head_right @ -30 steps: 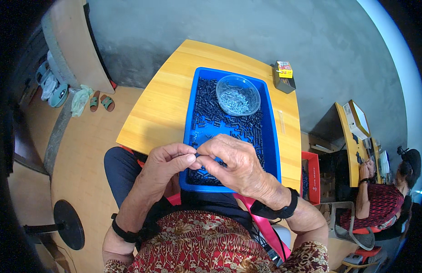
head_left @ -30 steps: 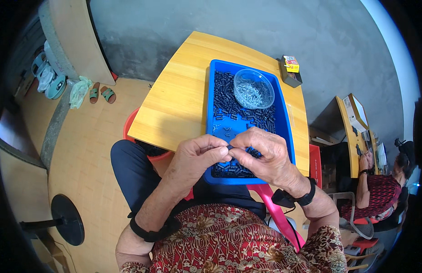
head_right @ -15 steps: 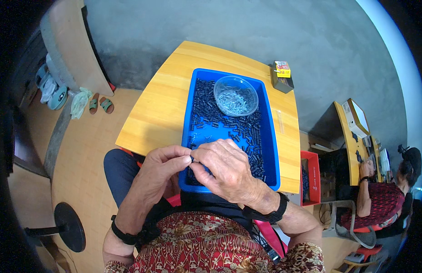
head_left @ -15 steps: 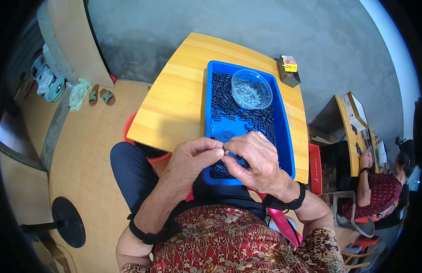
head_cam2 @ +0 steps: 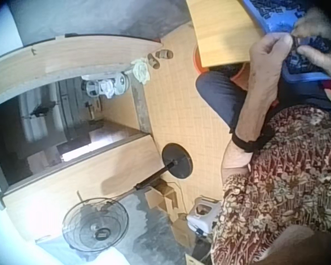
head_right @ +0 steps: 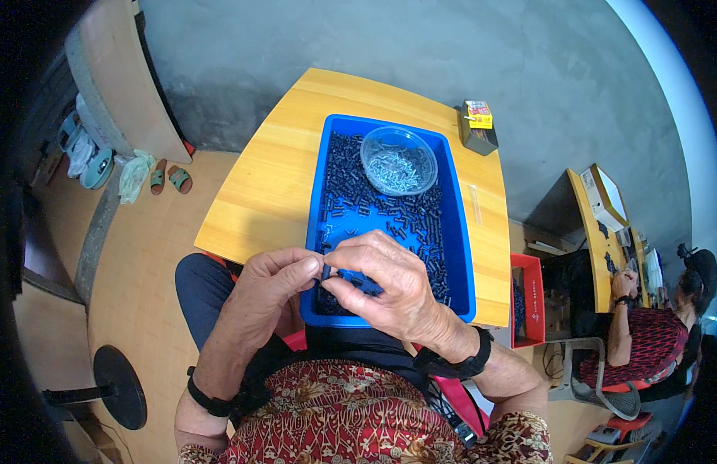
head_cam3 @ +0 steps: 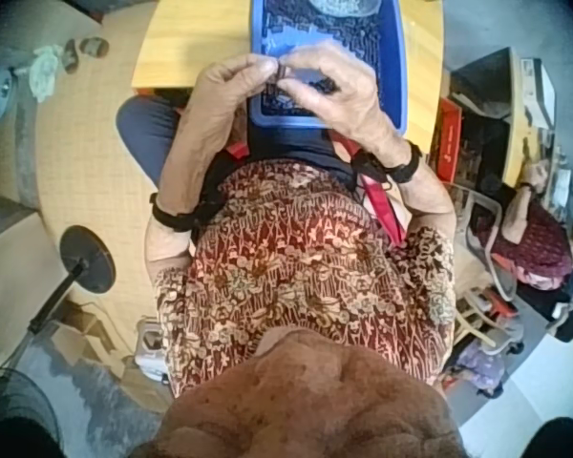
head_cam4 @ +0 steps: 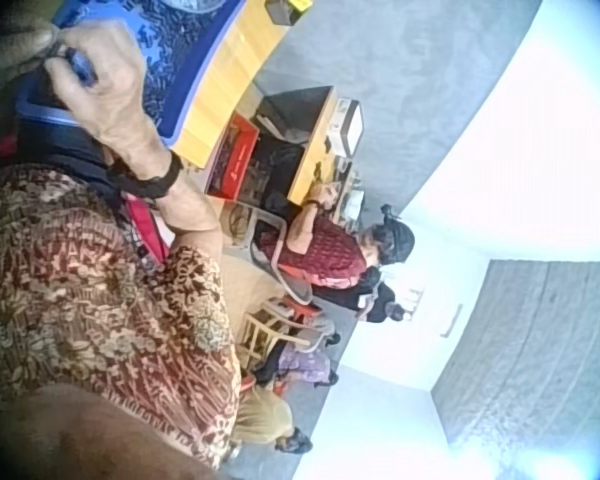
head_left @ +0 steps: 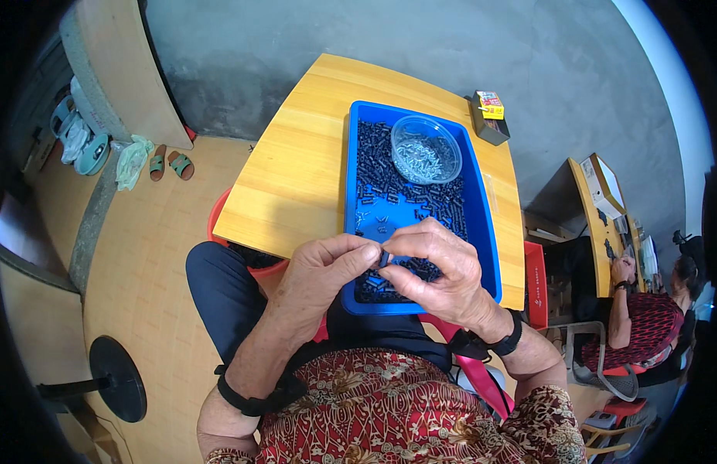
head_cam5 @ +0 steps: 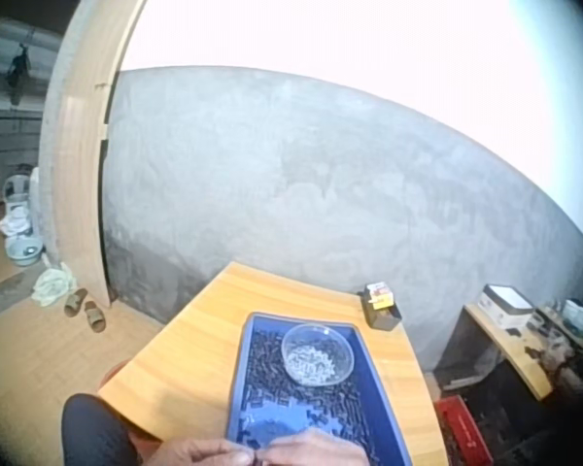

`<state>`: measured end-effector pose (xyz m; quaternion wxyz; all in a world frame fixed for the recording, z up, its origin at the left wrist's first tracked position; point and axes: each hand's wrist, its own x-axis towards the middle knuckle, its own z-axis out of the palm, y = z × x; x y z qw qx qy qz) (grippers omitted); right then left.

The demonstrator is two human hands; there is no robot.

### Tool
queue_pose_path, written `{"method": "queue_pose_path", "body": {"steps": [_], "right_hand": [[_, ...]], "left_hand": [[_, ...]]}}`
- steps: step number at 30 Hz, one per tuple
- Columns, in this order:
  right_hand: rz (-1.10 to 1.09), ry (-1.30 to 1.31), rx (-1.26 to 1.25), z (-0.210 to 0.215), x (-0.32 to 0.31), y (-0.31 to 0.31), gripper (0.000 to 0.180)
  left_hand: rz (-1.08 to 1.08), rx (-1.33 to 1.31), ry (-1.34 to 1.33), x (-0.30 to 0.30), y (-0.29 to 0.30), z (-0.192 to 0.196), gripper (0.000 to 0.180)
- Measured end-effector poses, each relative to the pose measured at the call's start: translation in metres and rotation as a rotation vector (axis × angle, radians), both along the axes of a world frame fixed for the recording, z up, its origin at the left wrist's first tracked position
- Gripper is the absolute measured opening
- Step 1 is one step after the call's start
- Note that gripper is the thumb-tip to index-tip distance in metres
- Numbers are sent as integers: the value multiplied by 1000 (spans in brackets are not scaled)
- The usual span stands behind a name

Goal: Assembling small black plastic components by hand in a blue tray.

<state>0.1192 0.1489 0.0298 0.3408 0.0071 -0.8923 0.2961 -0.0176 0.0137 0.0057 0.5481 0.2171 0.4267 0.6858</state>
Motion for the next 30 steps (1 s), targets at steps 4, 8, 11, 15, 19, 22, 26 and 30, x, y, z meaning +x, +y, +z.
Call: {"method": "queue_pose_path", "body": {"steps": [4, 8, 11, 15, 19, 22, 26, 30], "right_hand": [[30, -19, -28, 1, -1, 2, 28], [13, -10, 69, 2, -2, 1, 28], [-9, 7, 120, 1, -2, -1, 28], [11, -9, 58, 1, 0, 1, 27], [12, -1, 72, 1, -1, 1, 26], [-3, 9, 150, 4, -2, 2, 25], [14, 31, 240, 5, -6, 5, 24], [10, 52, 281, 8, -8, 3, 24]], "left_hand": [[-14, 18, 66, 0, 1, -7, 16], [-8, 20, 80, 0, 1, -7, 16], [-16, 12, 98, 0, 0, -6, 15], [-1, -5, 91, 1, 1, -7, 14], [8, 5, 100, 2, 1, -8, 15], [22, 21, 127, 4, 3, -9, 16], [19, 0, 132, 5, 2, -4, 16], [57, 40, 128, 6, 2, -4, 15]]}}
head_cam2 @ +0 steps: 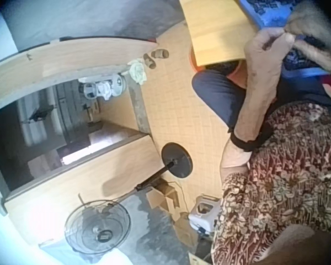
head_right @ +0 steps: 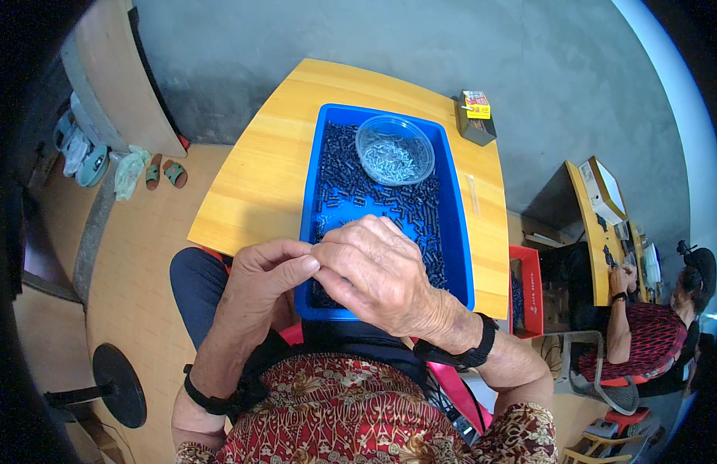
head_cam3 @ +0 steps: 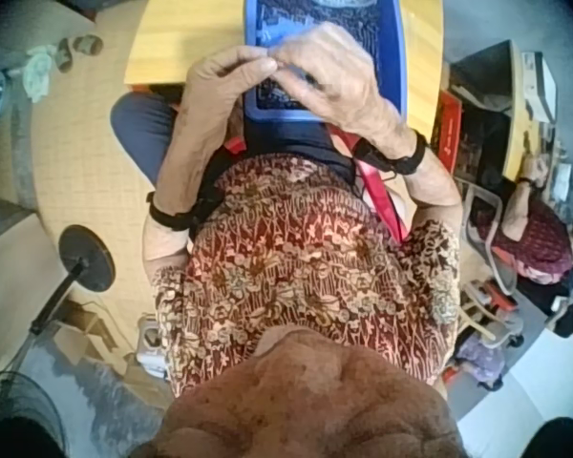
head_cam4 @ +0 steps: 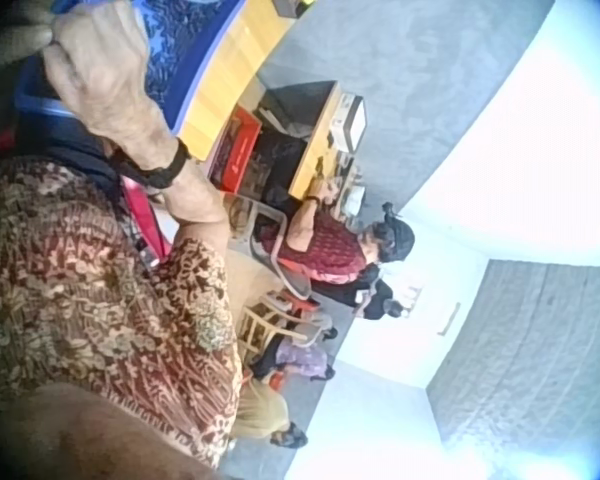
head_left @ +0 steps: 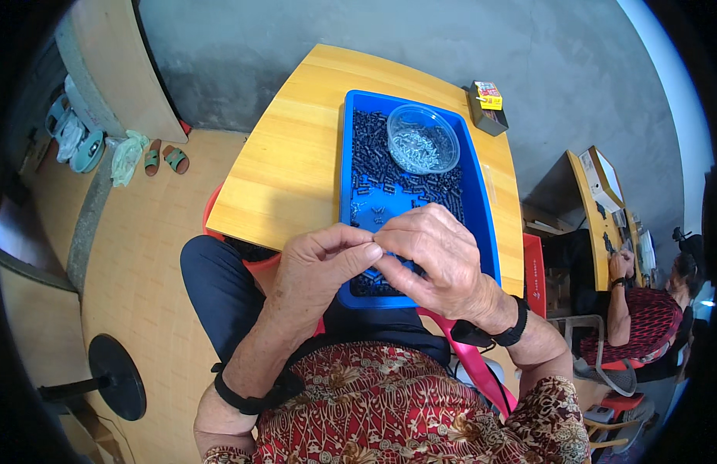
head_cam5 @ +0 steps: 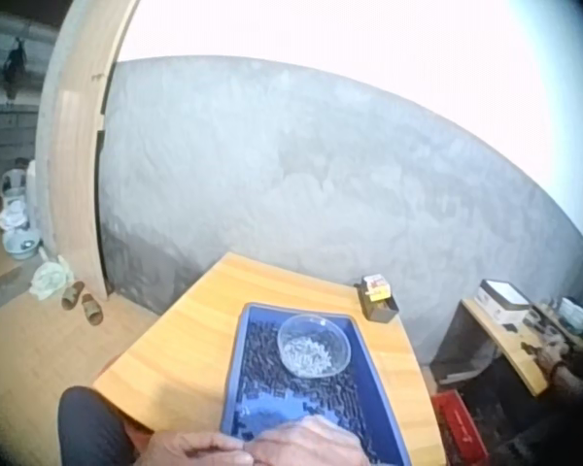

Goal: Assembling small black plastic components by hand in a blue tray.

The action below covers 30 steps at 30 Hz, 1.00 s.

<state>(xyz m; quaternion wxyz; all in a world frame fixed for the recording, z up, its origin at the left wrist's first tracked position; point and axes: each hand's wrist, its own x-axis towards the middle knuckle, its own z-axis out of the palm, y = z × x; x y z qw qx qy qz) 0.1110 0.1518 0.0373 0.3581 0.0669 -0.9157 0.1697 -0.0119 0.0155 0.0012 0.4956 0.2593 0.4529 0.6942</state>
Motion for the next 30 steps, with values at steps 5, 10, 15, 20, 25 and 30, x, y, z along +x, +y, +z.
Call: {"method": "queue_pose_path", "body": {"steps": [5, 10, 15, 20, 25, 30], "right_hand": [[-23, 71, 108, -5, -2, 0, 23], [-8, 11, 51, -1, -2, 2, 23], [37, -307, -148, 17, 2, 24, 21], [-247, -797, -332, 14, 3, 79, 15], [-185, -847, -22, -22, 13, 106, 11], [-165, -834, 45, -33, 5, 104, 12]], "left_hand": [[30, 7, -11, -1, 1, -2, 14], [34, -26, -75, -2, 2, -4, 14], [53, -35, -71, -6, 2, 0, 15], [105, -33, -16, -8, 0, 8, 19], [118, -13, -7, -9, 1, 7, 19], [112, -30, -10, -9, 1, 0, 19]]}}
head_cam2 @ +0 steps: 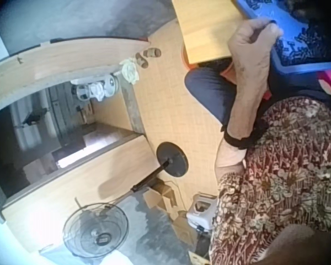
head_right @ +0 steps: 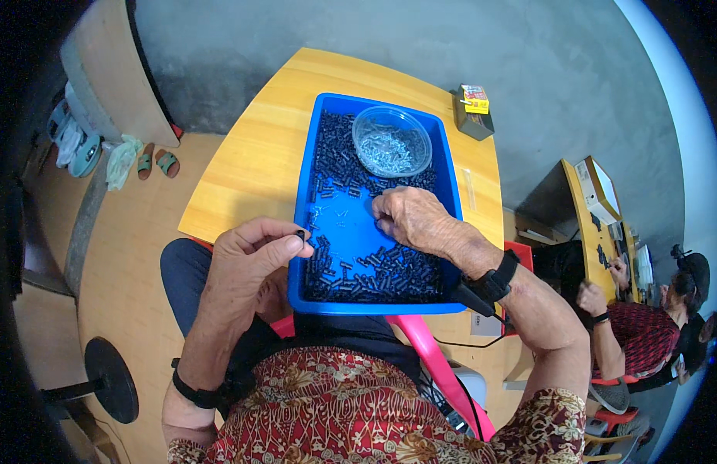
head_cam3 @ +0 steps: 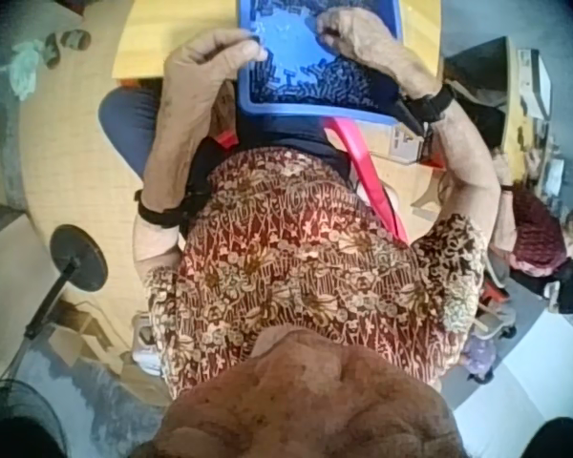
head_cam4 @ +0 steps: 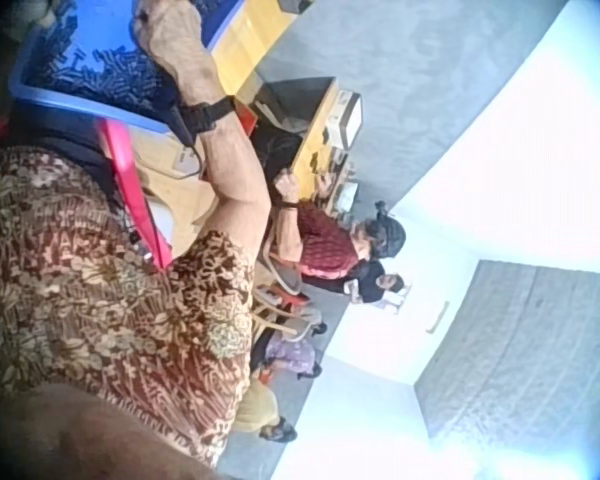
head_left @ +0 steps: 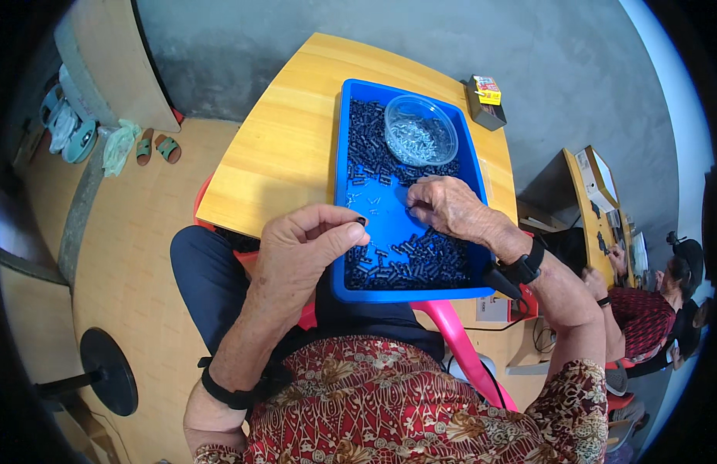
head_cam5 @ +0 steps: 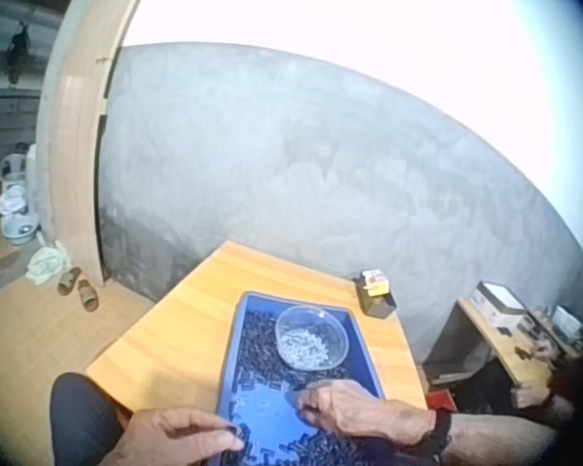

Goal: Assembling small black plastic components by hand in a blue tray.

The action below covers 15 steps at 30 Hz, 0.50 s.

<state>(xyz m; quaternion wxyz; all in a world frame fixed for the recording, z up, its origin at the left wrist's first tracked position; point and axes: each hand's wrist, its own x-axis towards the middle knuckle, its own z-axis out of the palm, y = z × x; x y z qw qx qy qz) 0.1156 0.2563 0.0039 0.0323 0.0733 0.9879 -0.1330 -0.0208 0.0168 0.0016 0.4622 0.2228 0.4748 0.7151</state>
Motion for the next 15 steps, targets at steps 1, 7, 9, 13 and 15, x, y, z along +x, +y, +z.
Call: {"method": "queue_pose_path", "body": {"steps": [1, 7, 9, 13, 15], "right_hand": [[-2, 1, 1, -2, 0, 0, 12], [31, -30, 77, -2, -3, -4, 13], [61, -36, 149, 0, -4, -7, 16], [99, 16, 127, -4, -4, -5, 17], [86, -4, 125, -4, -5, -5, 15]], "left_hand": [[-9, 9, -18, 0, 0, -1, 18], [-21, -8, 18, 1, 1, 1, 16], [-27, 1, -1, 2, 1, -2, 15], [-35, 11, 17, 3, 3, -7, 14], [-41, 6, 18, 2, 2, -7, 14]]}}
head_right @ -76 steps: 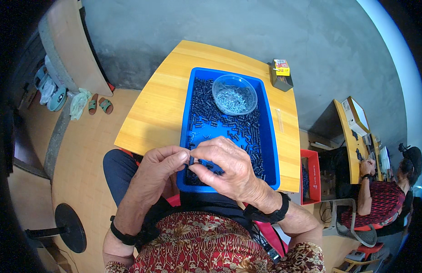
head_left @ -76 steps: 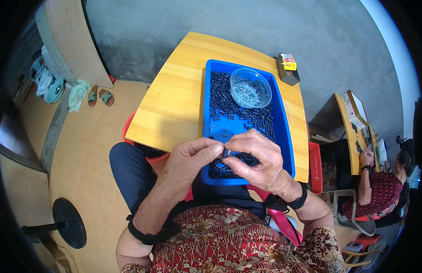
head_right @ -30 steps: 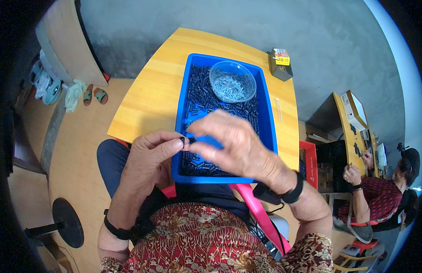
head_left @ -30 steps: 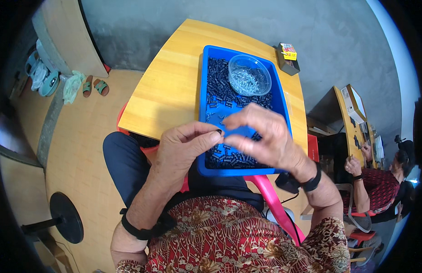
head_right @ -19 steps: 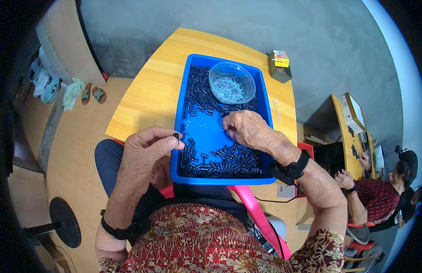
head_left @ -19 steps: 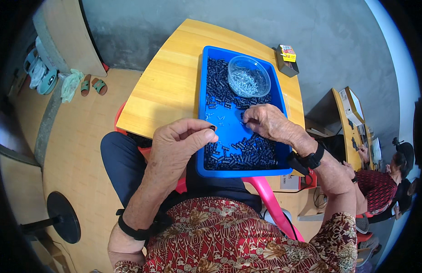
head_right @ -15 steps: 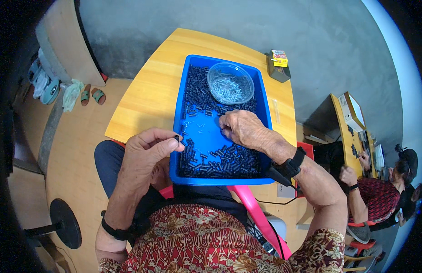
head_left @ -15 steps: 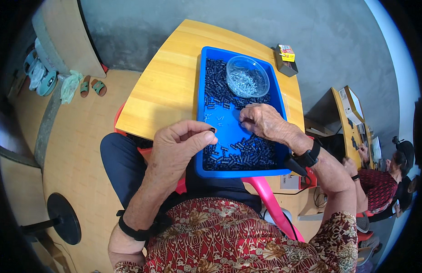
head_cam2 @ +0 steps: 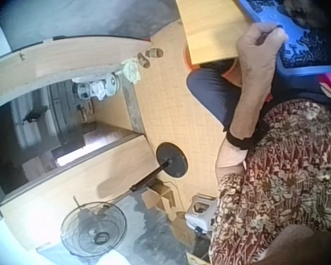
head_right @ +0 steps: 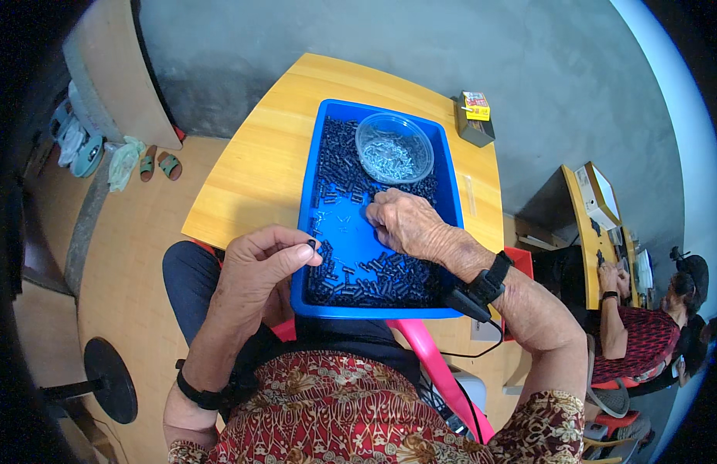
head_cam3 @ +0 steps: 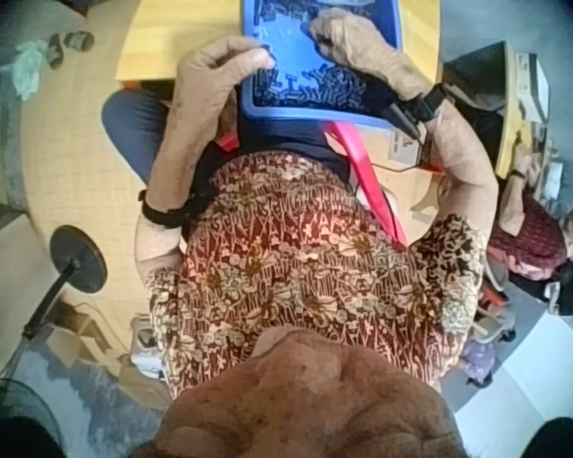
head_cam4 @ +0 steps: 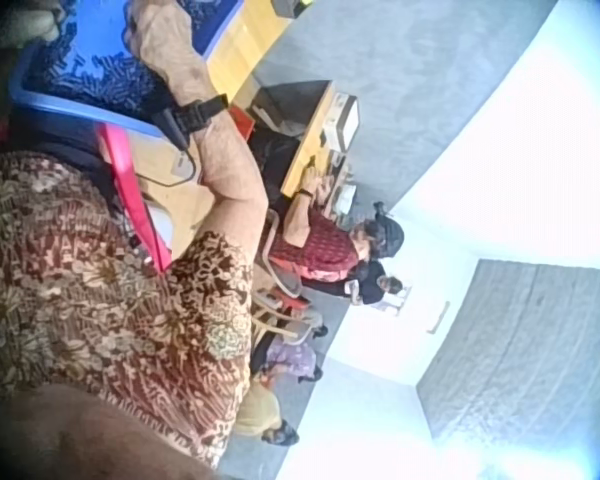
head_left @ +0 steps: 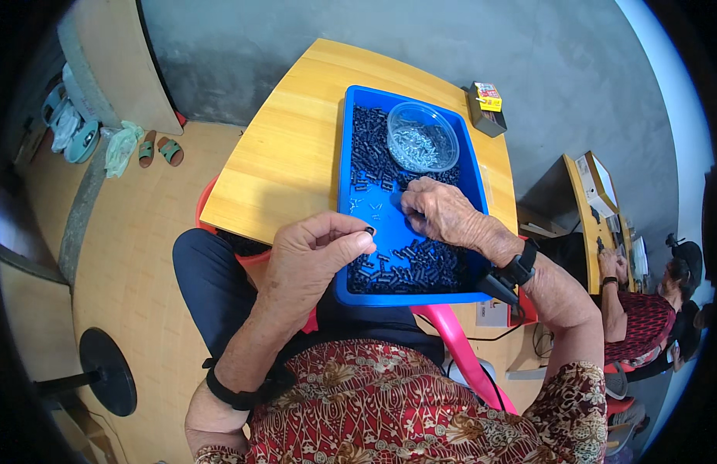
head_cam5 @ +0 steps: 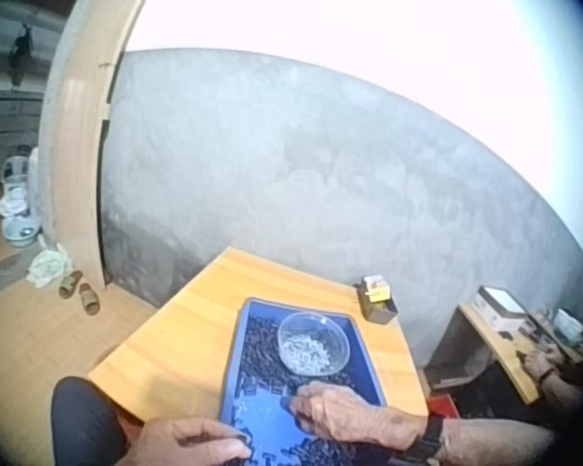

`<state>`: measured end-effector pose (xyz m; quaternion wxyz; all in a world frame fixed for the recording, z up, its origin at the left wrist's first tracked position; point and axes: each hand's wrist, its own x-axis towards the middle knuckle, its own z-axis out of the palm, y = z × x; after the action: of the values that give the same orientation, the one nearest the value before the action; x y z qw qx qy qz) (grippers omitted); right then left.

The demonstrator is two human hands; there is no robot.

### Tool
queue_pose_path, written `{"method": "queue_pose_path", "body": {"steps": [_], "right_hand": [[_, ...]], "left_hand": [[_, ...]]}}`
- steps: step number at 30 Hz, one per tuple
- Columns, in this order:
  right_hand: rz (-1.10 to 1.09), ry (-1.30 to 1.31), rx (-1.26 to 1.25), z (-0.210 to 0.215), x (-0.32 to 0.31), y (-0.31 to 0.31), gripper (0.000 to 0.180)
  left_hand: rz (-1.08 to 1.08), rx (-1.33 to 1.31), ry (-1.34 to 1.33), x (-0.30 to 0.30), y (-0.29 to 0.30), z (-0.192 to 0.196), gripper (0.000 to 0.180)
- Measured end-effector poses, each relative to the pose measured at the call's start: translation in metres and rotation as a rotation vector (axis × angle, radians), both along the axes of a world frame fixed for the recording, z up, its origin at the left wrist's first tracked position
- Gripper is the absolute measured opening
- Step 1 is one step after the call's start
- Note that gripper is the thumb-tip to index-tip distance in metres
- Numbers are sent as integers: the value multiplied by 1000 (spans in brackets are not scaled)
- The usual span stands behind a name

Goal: Assembling small black plastic components by hand in a blue tray.

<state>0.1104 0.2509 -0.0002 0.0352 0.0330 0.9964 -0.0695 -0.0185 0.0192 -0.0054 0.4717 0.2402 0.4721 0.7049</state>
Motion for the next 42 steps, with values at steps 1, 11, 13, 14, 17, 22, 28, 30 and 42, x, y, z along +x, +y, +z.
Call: {"method": "queue_pose_path", "body": {"steps": [1, 11, 13, 14, 17, 22, 28, 30, 42], "right_hand": [[1, 0, 0, 0, 0, 0, 15], [-5, -6, -68, -3, -2, 6, 15], [5, -7, -57, -4, -3, 5, 15], [30, 18, -34, -3, -3, 4, 15], [44, 84, -44, 0, -4, 2, 13], [-7, 213, -248, 20, -3, -14, 13], [-150, 311, -600, 58, 2, -57, 7], [-79, 359, -761, 64, 4, -66, 7], [-34, 346, -757, 61, 6, -75, 4]], "left_hand": [[-4, -7, 1, 0, 0, 0, 14], [-15, -18, 1, 1, 2, 0, 12], [-11, -16, 12, 1, 2, -1, 13], [-11, -15, 14, 1, 2, -1, 13], [-2, -6, -9, 3, 2, -3, 13], [3, 25, 35, 6, 3, -6, 14], [-11, 8, 139, 8, 3, -7, 13], [-3, 8, 166, 10, 2, -5, 14], [87, -16, 472, 14, 0, 4, 12]]}}
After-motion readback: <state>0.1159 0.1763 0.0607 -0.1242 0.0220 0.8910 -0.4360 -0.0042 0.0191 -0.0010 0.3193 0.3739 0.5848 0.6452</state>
